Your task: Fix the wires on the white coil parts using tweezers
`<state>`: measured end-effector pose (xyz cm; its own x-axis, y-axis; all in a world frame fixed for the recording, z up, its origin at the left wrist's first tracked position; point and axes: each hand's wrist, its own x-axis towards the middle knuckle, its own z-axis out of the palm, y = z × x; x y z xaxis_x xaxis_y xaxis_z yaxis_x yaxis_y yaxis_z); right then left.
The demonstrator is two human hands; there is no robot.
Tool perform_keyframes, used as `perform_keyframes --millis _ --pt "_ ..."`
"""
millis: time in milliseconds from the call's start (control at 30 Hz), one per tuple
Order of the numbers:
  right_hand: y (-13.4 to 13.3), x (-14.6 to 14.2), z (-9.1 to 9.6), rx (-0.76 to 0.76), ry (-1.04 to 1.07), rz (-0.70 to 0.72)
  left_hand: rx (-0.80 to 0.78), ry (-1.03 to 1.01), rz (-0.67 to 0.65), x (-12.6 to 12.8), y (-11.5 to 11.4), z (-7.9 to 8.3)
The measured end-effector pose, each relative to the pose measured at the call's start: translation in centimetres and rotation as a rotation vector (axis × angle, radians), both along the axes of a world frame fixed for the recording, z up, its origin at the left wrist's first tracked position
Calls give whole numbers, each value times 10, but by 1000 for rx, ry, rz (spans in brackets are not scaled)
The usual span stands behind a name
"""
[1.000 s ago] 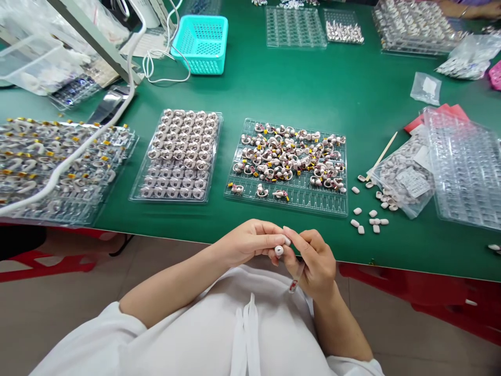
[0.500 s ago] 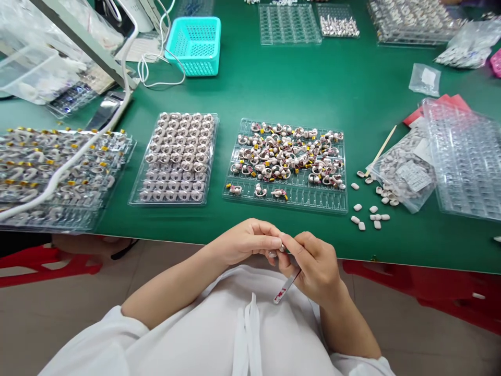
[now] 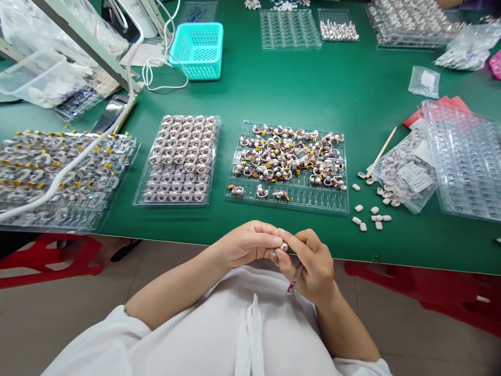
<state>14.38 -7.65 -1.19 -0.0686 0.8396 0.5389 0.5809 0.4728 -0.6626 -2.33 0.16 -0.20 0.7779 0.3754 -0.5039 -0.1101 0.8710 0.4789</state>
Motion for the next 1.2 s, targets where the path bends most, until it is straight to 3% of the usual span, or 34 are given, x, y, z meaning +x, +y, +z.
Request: perform_keyframes --millis 267,567,700,833,1200 --pt "0 3 -3 28 -46 -12 94 41 -18 -1 -1 4" --pt "0 10 -1 -33 -90 64 736 267 36 -2 -11 22" --pt "0 6 -3 1 -78 83 898 312 4 -1 -11 22" --pt "0 4 -6 49 -102 66 946 347 -9 0 -11 21" --pt "-2 2 -14 101 -122 26 827 303 29 3 -16 17"
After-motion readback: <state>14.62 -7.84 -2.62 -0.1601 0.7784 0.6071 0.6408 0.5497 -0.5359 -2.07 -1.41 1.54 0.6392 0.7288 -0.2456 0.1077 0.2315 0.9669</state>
